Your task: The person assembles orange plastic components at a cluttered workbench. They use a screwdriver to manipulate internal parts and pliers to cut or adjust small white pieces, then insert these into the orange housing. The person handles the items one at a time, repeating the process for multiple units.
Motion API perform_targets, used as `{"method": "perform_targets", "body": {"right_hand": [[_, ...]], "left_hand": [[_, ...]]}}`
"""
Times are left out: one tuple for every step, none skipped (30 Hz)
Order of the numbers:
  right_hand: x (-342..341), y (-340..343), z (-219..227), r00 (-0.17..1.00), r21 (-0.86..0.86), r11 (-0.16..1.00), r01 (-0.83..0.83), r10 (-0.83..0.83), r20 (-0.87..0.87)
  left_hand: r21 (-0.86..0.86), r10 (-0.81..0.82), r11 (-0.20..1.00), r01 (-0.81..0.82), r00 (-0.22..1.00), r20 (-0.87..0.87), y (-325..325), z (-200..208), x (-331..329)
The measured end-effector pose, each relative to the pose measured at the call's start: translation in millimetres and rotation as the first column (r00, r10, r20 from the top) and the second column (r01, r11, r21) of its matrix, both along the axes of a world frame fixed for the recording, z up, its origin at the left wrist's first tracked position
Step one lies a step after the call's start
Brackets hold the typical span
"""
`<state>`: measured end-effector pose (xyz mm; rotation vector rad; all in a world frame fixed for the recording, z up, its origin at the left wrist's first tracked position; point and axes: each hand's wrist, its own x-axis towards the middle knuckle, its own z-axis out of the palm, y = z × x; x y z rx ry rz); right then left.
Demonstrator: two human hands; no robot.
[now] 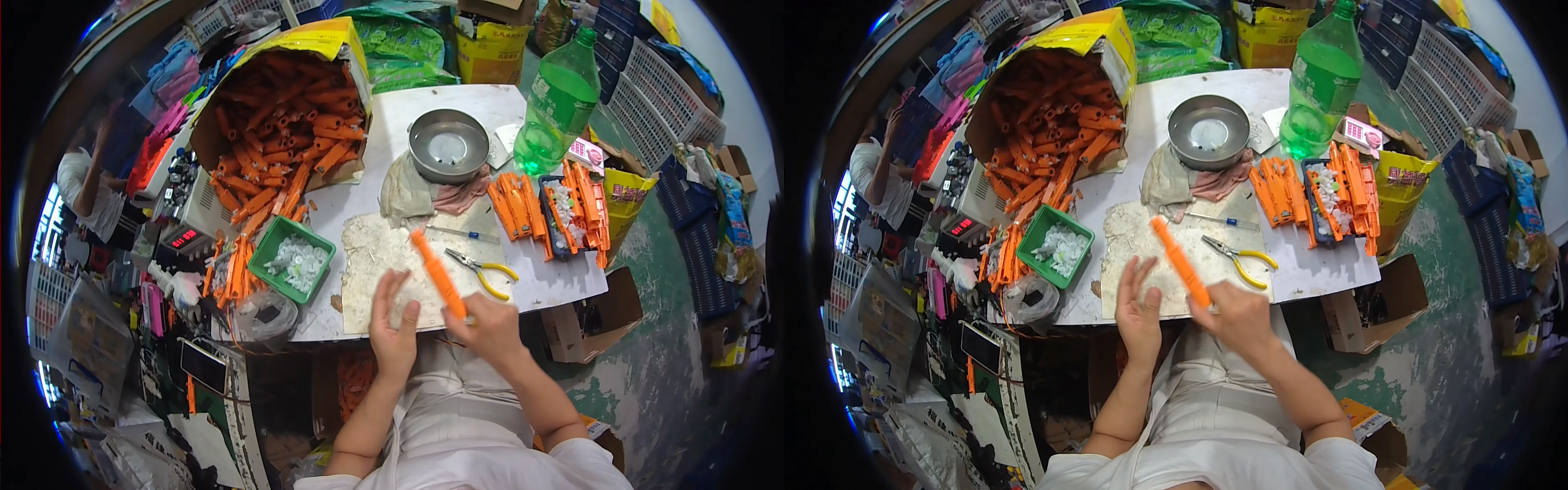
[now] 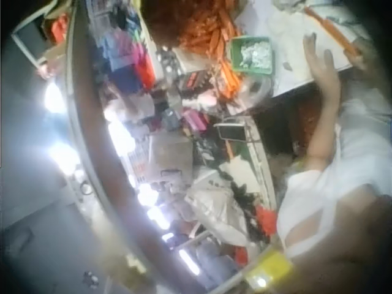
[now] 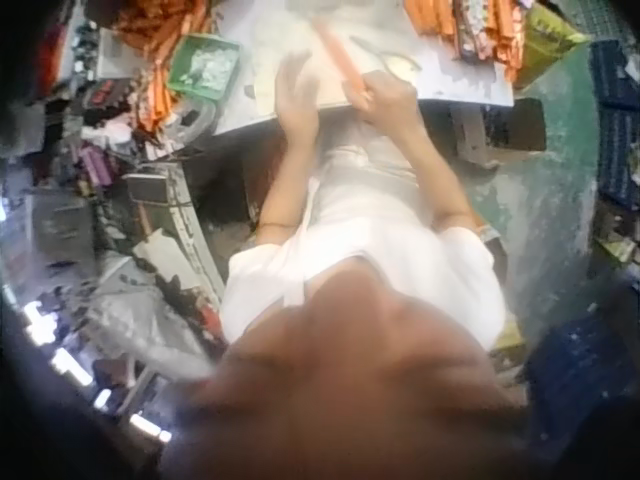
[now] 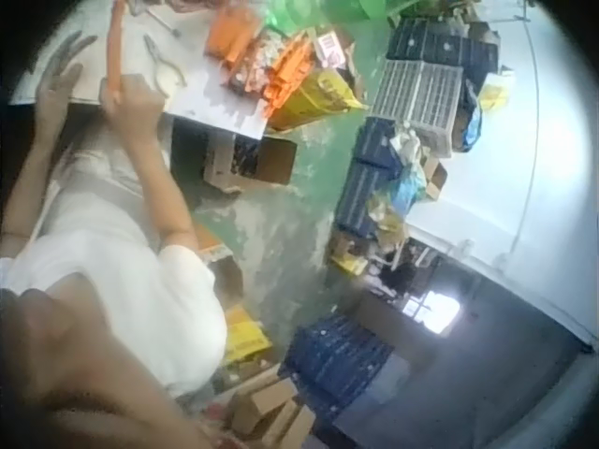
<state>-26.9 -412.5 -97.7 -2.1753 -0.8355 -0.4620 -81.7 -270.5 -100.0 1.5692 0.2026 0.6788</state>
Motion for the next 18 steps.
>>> {"method": "perform_targets", "body": {"right_hand": [[15,-1,4,0.999,-0.006,0.999,0.045,-0.045,-0.018],[35,2,7,0.997,0.086,0.993,0.078,-0.080,0.015],[52,2,8,0.989,0.023,0.989,0.145,-0.144,-0.036],[73,3,3,0.983,-0.033,0.982,0.183,-0.184,-0.021],[89,5,1,0.978,-0.054,0.977,0.204,-0.206,-0.036],[103,7,1,0.972,-0.076,0.972,0.224,-0.228,-0.050],[113,8,-1,0.967,-0.101,0.965,0.240,-0.247,-0.066],[120,10,-4,0.960,-0.176,0.951,0.254,-0.270,-0.074],[125,11,-6,0.953,-0.250,0.931,0.265,-0.293,-0.080],[129,14,-9,0.947,-0.324,0.908,0.268,-0.310,-0.087],[129,15,-10,0.946,-0.318,0.912,0.260,-0.306,-0.104],[128,16,-12,0.946,-0.312,0.916,0.252,-0.301,-0.121],[127,15,-14,0.944,-0.307,0.919,0.247,-0.300,-0.140],[126,15,-13,0.941,-0.304,0.918,0.256,-0.308,-0.137],[126,15,-11,0.939,-0.302,0.916,0.264,-0.316,-0.134],[124,15,-11,0.936,-0.303,0.913,0.274,-0.325,-0.134],[124,15,-11,0.937,-0.299,0.916,0.269,-0.320,-0.137],[124,16,-11,0.939,-0.295,0.918,0.264,-0.315,-0.141]], "left_hand": [[0.068,0.053,0.996,-0.055,0.998,0.029,6,-2,6],[0.241,0.112,0.963,-0.119,0.993,0.041,17,-13,12],[0.404,0.169,0.897,-0.181,0.984,0.064,25,-22,18],[0.421,0.167,0.894,-0.156,0.986,0.010,26,-24,22],[0.441,0.165,0.888,-0.128,0.985,-0.046,26,-24,24],[0.459,0.164,0.883,-0.101,0.981,-0.100,26,-24,27],[0.489,0.167,0.866,-0.099,0.981,-0.096,27,-25,27],[0.519,0.171,0.849,-0.099,0.981,-0.092,28,-27,28],[0.548,0.175,0.830,-0.100,0.981,-0.086,28,-27,28],[0.553,0.190,0.825,-0.114,0.978,-0.082,27,-26,27],[0.560,0.193,0.820,-0.115,0.978,-0.082,27,-27,26],[0.568,0.196,0.815,-0.116,0.977,-0.082,28,-28,25],[0.575,0.195,0.810,-0.113,0.977,-0.083,27,-28,25],[0.578,0.196,0.808,-0.116,0.978,-0.078,26,-27,26],[0.581,0.197,0.805,-0.119,0.978,-0.073,25,-25,26],[0.583,0.196,0.804,-0.118,0.978,-0.071,25,-25,26],[0.589,0.192,0.800,-0.116,0.979,-0.068,25,-26,26],[0.595,0.188,0.796,-0.113,0.980,-0.065,26,-26,26]]}}
